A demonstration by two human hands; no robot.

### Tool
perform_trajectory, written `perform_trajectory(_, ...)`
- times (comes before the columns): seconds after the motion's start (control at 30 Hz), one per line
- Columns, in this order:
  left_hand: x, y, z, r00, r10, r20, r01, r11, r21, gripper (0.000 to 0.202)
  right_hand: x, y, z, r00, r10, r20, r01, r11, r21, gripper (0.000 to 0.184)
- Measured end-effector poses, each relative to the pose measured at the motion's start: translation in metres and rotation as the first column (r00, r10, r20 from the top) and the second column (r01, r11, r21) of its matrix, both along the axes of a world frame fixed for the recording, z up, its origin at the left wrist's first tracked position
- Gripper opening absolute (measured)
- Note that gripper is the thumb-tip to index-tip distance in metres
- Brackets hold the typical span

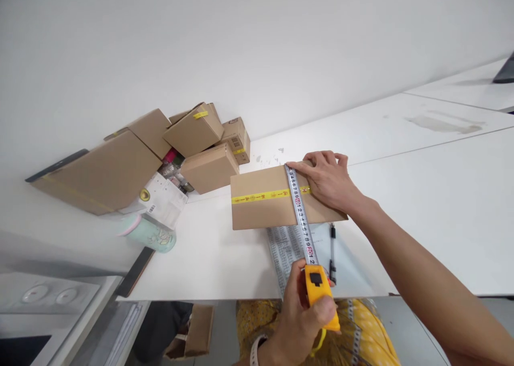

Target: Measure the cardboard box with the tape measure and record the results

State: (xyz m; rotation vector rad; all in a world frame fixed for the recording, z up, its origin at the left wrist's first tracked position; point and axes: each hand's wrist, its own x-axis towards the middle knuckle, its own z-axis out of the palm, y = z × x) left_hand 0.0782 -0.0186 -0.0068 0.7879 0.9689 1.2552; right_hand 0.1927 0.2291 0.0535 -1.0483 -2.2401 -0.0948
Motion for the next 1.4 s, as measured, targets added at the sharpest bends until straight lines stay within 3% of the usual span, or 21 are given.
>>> perform_trajectory(0.53,-0.006,-0.003,-0.005,0.999,-0.012,-0.039,0.012,1.0,-0.008,0.057,0.002,-0.005,-0.001,0.999,0.003,-0.032,-0.002,1.0,0.01,0.055)
perform_trajectory(0.77,-0.014,-0.009,-0.004,1.0,-0.019,-0.009,0.019,1.0,-0.024,0.071,-0.001,-0.012,0.002,0.997,-0.044,-0.061,0.041,0.998,-0.054,0.054)
perform_trajectory(0.83,-0.029,-0.012,0.002,0.999,0.038,-0.009,-0.037,0.999,0.008,0.082,0.001,-0.016,0.0,0.982,-0.116,-0.149,0.098,0.987,-0.124,0.054)
perform_trajectory(0.9,-0.053,-0.011,0.011,0.98,0.187,-0.062,-0.179,0.977,0.118,0.086,0.005,-0.02,-0.004,0.951,-0.196,-0.239,0.142,0.964,-0.227,0.063)
perform_trajectory(1.0,-0.095,0.002,0.024,0.858,0.481,-0.18,-0.426,0.862,0.273,0.077,0.012,-0.027,-0.012,0.907,-0.305,-0.291,0.168,0.895,-0.412,0.08)
perform_trajectory(1.07,-0.12,0.014,0.029,0.791,0.565,-0.233,-0.512,0.821,0.253,0.072,0.015,-0.033,-0.015,0.882,-0.382,-0.275,0.19,0.824,-0.533,0.087)
perform_trajectory(1.13,-0.137,0.023,0.029,0.797,0.554,-0.243,-0.523,0.833,0.183,0.068,0.016,-0.039,-0.016,0.873,-0.412,-0.262,0.184,0.774,-0.606,0.089)
perform_trajectory(1.2,-0.144,0.027,0.026,0.813,0.536,-0.225,-0.516,0.844,0.147,0.067,0.016,-0.045,-0.017,0.877,-0.368,-0.308,0.122,0.792,-0.599,0.085)
perform_trajectory(1.3,-0.145,0.029,0.018,0.794,0.572,-0.205,-0.542,0.82,0.184,0.069,0.014,-0.047,-0.023,0.858,-0.188,-0.478,-0.066,0.882,-0.466,0.077)
perform_trajectory(1.4,-0.144,0.032,0.006,0.791,0.564,-0.238,-0.522,0.825,0.219,0.066,0.009,-0.039,-0.043,0.794,0.005,-0.608,-0.251,0.914,-0.32,0.072)
